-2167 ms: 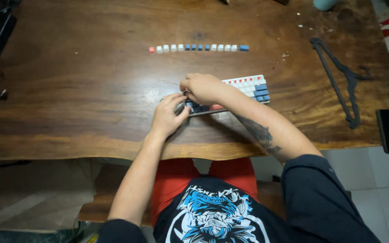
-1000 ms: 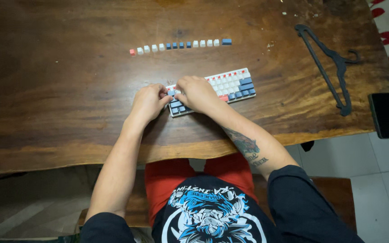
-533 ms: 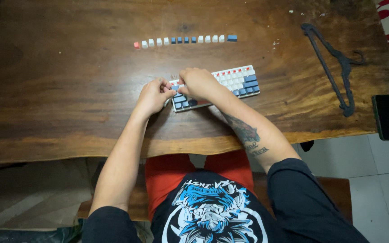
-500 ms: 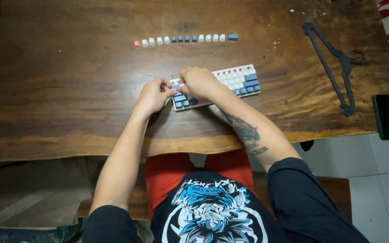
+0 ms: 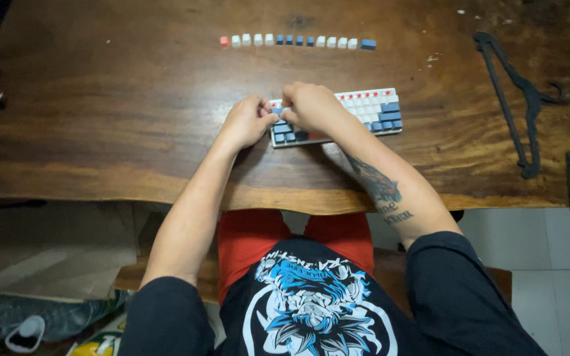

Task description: The person assembles a mechanical keyboard by placing keycaps onto switches. They pick up individual keycaps from a row on the table and press them into place on the keyboard, working across different sections of the board.

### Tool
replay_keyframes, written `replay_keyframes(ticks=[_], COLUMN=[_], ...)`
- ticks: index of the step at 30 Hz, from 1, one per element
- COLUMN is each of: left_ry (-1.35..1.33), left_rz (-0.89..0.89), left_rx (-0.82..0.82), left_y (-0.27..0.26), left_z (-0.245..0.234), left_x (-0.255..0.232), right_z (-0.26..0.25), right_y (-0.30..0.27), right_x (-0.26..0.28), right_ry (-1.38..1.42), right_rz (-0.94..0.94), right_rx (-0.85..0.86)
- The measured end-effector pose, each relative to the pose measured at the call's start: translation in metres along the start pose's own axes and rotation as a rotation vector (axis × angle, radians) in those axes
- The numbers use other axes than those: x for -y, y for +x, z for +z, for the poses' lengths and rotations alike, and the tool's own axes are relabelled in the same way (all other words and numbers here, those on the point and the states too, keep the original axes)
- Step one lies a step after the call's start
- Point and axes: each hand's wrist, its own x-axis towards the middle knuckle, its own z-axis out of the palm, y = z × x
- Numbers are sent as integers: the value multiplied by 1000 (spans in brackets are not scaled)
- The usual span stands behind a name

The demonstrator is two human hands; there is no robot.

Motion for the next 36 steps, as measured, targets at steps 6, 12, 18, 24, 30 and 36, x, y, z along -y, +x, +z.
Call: replay_keyframes(ticks=[6,12,18,24,30,36], left_ry=[-8,-8,-9,-13,-66,-72], left_rz=[3,-19,2,62,50,165], left_rx=[3,-15,-19,-35,-51,-145], left_y=[-1,-5,-5,-5,-10,-21], left_z=[0,-1,0,1,-2,-3], left_x=[-4,-12,-9,-5,-8,-12], right_z=[-2,1,6,3,-3,-8], right_y=[-5,-3,6,3,-4,-9], right_x=[9,6,1,7,12,13], right_ry=[-7,16,5,-3,28,83], right_rz=[-128,-104,-103,-48,-72,-66], right_rx=[-79,-55,1,27,16,-14])
